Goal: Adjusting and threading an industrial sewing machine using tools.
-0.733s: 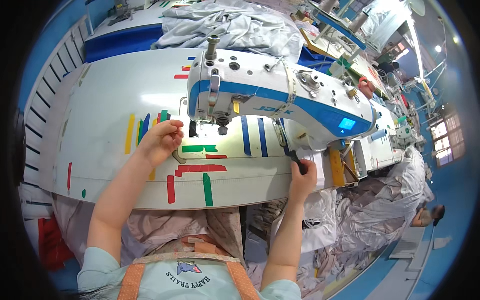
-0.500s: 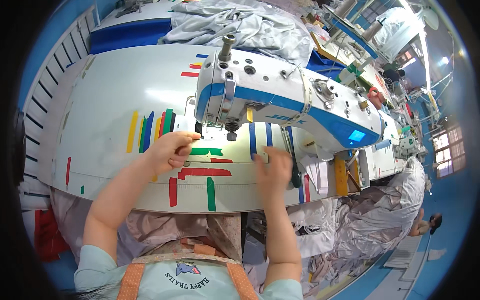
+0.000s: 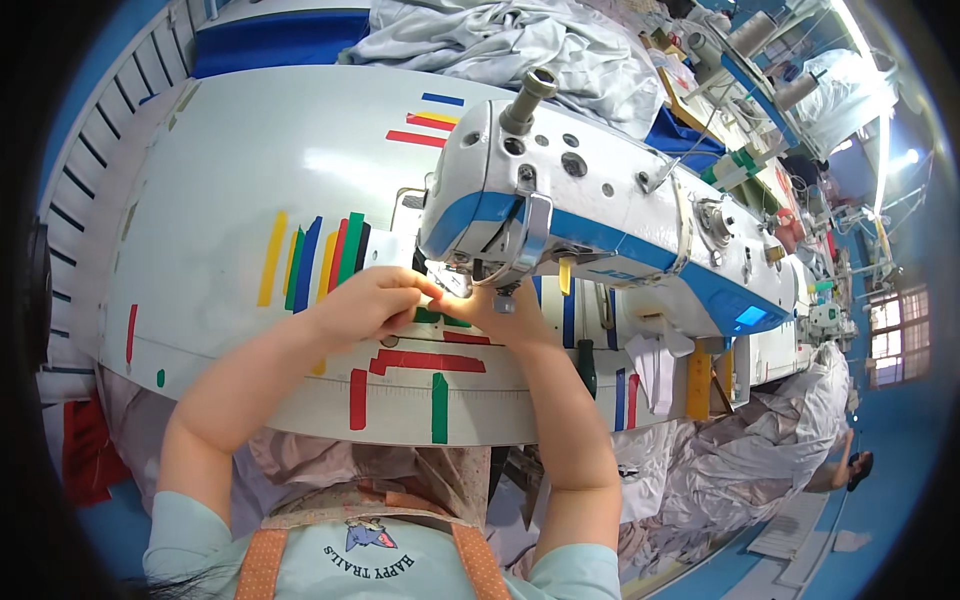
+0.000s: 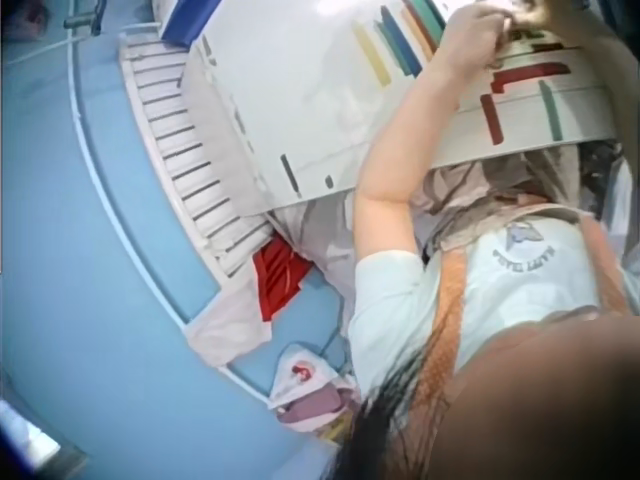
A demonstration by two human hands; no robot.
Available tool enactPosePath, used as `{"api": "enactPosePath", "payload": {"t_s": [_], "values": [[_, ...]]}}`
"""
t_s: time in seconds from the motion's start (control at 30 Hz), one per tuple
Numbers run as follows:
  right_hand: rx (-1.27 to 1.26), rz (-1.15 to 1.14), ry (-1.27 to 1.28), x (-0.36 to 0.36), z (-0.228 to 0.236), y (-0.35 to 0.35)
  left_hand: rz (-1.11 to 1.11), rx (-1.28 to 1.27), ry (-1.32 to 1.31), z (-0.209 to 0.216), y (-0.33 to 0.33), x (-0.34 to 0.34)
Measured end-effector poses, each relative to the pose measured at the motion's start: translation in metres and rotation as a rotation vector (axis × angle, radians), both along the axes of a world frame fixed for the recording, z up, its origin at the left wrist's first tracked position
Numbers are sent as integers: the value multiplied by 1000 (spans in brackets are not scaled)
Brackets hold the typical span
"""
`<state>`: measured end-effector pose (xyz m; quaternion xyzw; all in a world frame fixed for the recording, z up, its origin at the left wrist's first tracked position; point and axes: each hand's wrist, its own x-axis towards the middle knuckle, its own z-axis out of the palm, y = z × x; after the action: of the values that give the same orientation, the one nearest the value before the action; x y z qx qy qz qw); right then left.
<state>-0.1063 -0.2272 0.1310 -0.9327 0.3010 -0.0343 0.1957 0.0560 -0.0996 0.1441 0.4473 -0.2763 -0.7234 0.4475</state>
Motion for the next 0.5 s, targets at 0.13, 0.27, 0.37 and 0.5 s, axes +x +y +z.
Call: {"api": "enactPosePath", "payload": {"t_s": [0.13,0.27,0.37,0.5], "values": [[42,-183,3,-5,3,14,140,-121,-527,-7,8,12],[168,-278,73,-31,1,13,187,-123,-747,5,16,17],[-115,-18,-166,-59,21,25,186,-217,-867,-8,19,18],[-240,-297,-415,-100,35,21,240,-597,-1258,-16,24,16]]}}
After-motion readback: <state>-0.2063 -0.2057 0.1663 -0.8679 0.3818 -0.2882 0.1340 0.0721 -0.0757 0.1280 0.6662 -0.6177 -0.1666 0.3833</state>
